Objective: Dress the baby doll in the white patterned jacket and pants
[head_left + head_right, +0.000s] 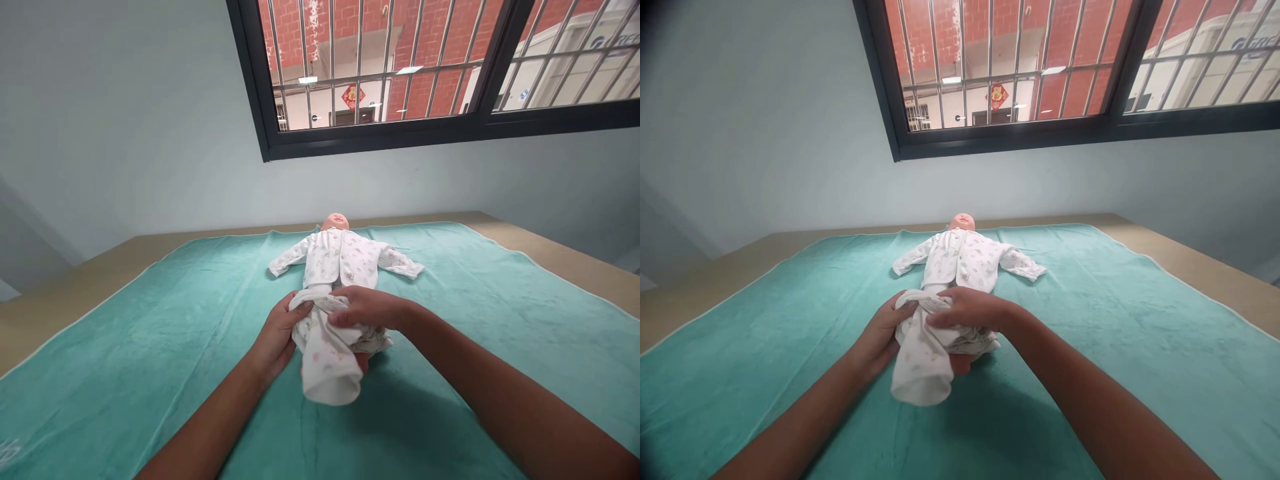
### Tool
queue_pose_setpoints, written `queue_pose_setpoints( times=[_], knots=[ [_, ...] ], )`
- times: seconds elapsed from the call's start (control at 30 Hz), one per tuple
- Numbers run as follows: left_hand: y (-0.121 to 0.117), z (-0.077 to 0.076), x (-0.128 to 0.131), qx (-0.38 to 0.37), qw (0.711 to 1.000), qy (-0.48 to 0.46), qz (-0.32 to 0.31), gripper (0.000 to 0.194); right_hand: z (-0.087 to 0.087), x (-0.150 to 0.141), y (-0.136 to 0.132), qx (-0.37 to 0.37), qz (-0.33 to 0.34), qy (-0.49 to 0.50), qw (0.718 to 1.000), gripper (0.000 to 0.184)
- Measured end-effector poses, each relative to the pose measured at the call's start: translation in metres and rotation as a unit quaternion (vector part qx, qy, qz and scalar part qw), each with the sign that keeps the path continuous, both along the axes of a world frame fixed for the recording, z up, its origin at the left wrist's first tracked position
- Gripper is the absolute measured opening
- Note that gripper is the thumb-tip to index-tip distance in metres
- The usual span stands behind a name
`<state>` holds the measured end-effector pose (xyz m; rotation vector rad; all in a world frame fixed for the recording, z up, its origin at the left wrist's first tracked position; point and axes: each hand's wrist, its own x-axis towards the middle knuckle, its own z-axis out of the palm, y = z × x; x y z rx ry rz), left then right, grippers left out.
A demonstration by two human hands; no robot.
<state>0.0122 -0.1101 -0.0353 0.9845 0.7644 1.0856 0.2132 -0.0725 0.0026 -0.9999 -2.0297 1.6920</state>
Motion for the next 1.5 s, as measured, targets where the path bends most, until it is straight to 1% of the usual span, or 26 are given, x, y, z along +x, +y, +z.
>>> queue_pose_setpoints(
  times=[0.03,0.07,0.1,0.2,0.27,0.3,0.33,0.43,0.5,0.57,0.63,0.67,0.7,0.73,0.77,0.83,0.9,0.93,1.0,1.07,1.17,1.23,1.3,1.33,1.43,1.5],
  knots=[
    [0.001,-0.001,0.000,-0.009,1.000,-0.012,-0.005,0.040,0.000,-0.001,0.000,0.015,0.016,-0.029,0.999,0.036],
    [0.001,-0.001,0.000,-0.014,1.000,-0.014,-0.018,0.042,-0.001,-0.002,0.000,0.025,0.013,-0.040,0.999,0.035],
    [0.001,0.001,-0.001,-0.011,0.999,-0.001,-0.036,0.044,-0.003,-0.004,0.001,0.026,-0.011,-0.032,0.999,0.032],
    [0.001,0.007,-0.006,0.051,0.988,0.103,-0.098,0.049,-0.011,-0.009,0.004,-0.020,-0.122,0.063,0.990,0.019],
    [0.000,0.010,-0.006,0.083,0.973,0.171,-0.129,0.049,-0.012,-0.010,0.004,-0.058,-0.151,0.117,0.980,0.016],
    [-0.001,0.010,-0.005,0.085,0.973,0.176,-0.126,0.048,-0.011,-0.010,0.003,-0.064,-0.148,0.128,0.979,0.016],
    [-0.001,0.009,-0.004,0.078,0.978,0.159,-0.109,0.045,-0.009,-0.010,0.001,-0.057,-0.138,0.126,0.981,0.018],
    [0.001,0.001,0.001,0.044,0.997,0.056,-0.019,0.039,-0.002,-0.009,-0.004,0.001,-0.070,0.036,0.997,0.027],
    [0.002,-0.002,0.002,0.028,0.999,0.019,0.001,0.039,-0.002,-0.009,-0.005,0.023,-0.045,-0.017,0.999,0.031],
    [0.002,-0.001,0.001,0.029,0.998,0.043,-0.026,0.042,-0.006,-0.010,-0.002,0.022,-0.077,-0.009,0.997,0.026],
    [0.000,0.003,0.000,0.053,0.990,0.111,-0.069,0.050,-0.011,-0.010,0.001,0.002,-0.122,0.041,0.992,0.018],
    [0.000,0.005,0.000,0.070,0.984,0.146,-0.080,0.054,-0.013,-0.010,0.002,-0.013,-0.134,0.072,0.988,0.015],
    [-0.001,0.006,0.000,0.085,0.978,0.172,-0.079,0.057,-0.014,-0.009,0.003,-0.027,-0.138,0.097,0.985,0.015],
    [-0.002,0.007,0.000,0.093,0.977,0.183,-0.063,0.056,-0.013,-0.008,0.002,-0.036,-0.134,0.112,0.984,0.016],
    [-0.003,0.006,0.000,0.092,0.979,0.179,-0.039,0.052,-0.011,-0.007,0.001,-0.034,-0.120,0.111,0.986,0.019],
    [-0.003,0.003,0.000,0.065,0.987,0.144,0.006,0.039,-0.005,-0.006,-0.002,-0.007,-0.071,0.060,0.996,0.028],
    [-0.003,-0.001,0.000,0.023,0.995,0.096,0.017,0.033,0.001,-0.006,-0.005,0.028,-0.023,-0.007,0.999,0.039],
    [-0.002,-0.002,0.000,0.009,0.997,0.071,0.015,0.032,0.003,-0.006,-0.006,0.039,-0.011,-0.027,0.999,0.042],
    [-0.002,-0.002,-0.001,-0.005,1.000,0.023,0.003,0.033,0.002,-0.006,-0.005,0.046,-0.024,-0.030,0.998,0.040],
    [-0.002,-0.001,-0.002,-0.012,0.999,-0.017,-0.025,0.035,-0.003,-0.007,-0.002,0.038,-0.055,-0.002,0.998,0.031],
    [-0.003,0.002,-0.002,-0.018,0.995,-0.031,-0.088,0.039,-0.014,-0.008,0.003,0.007,-0.105,0.048,0.993,0.022],
    [-0.004,0.003,-0.001,-0.002,0.994,0.010,-0.109,0.043,-0.020,-0.010,0.004,-0.009,-0.148,0.076,0.986,0.020],
    [-0.007,0.006,0.001,0.029,0.991,0.086,-0.102,0.051,-0.022,-0.012,0.004,-0.031,-0.174,0.109,0.978,0.018],
    [-0.009,0.007,0.004,0.050,0.986,0.128,-0.090,0.054,-0.022,-0.012,0.004,-0.044,-0.173,0.124,0.976,0.017],
    [-0.013,0.010,0.011,0.115,0.969,0.215,-0.031,0.052,-0.015,-0.010,0.000,-0.062,-0.137,0.139,0.979,0.016],
    [-0.014,0.010,0.012,0.131,0.964,0.231,0.018,0.041,-0.007,-0.007,-0.002,-0.042,-0.093,0.109,0.989,0.020]
  ],
)
